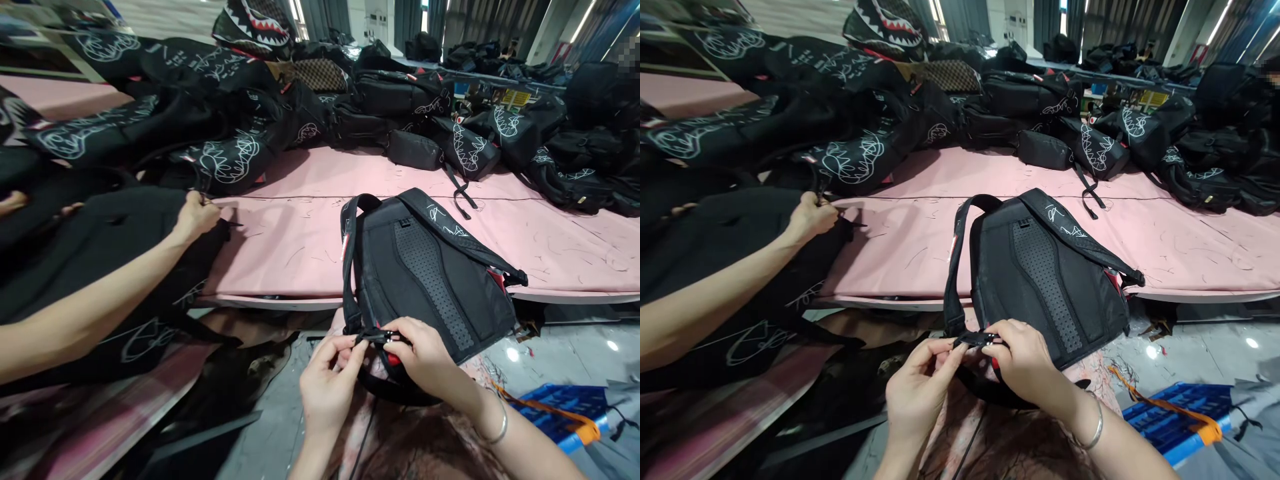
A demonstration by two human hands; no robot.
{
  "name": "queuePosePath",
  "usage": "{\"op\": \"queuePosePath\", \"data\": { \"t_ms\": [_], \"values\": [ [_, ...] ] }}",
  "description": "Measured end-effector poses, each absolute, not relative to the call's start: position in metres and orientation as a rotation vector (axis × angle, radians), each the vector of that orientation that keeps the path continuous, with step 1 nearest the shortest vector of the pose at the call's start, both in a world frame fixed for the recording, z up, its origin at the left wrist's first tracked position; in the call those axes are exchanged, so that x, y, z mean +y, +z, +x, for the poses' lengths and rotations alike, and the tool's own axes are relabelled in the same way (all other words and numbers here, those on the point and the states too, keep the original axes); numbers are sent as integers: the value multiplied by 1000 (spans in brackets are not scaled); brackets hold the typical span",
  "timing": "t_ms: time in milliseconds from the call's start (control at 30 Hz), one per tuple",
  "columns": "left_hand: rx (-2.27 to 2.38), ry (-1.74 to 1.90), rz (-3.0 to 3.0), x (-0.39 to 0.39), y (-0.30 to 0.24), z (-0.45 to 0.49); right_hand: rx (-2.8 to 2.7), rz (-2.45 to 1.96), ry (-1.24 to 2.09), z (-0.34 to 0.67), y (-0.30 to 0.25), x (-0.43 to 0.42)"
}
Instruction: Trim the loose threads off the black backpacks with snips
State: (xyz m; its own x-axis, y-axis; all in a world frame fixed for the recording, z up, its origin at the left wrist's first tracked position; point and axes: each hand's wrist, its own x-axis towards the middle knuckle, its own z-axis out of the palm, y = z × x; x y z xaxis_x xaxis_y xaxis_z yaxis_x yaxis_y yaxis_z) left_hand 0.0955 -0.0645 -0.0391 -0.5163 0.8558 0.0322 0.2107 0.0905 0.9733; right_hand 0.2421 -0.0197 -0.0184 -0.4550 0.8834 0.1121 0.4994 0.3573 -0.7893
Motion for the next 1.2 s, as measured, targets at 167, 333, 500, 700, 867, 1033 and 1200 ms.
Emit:
{"op": "queuePosePath", "data": {
  "t_ms": [167, 333, 500, 700, 867, 1033, 1200],
  "values": [
    [1777, 1417, 1189, -65, -33, 92, -2127, -1157, 1114, 246, -8, -9],
    [1731, 1410, 1186, -64, -27, 89, -2180, -1069, 1145, 248, -2, -1],
    [1717, 1389, 1232, -63, -24, 89, -2208, -1038, 1173, 249, 0, 4],
    [1714, 1380, 1270, -62, -30, 88, -2198, -1009, 1152, 248, -2, 5],
    [1687, 1418, 1208, -62, -34, 84, -2151, -1034, 1234, 246, -6, 4],
    [1692, 1391, 1184, -64, -29, 84, -2110, -993, 1270, 245, -12, 6],
    [1541, 1475, 678, -62, -31, 84, -1862, -1002, 1514, 241, -29, 4]
  ]
}}
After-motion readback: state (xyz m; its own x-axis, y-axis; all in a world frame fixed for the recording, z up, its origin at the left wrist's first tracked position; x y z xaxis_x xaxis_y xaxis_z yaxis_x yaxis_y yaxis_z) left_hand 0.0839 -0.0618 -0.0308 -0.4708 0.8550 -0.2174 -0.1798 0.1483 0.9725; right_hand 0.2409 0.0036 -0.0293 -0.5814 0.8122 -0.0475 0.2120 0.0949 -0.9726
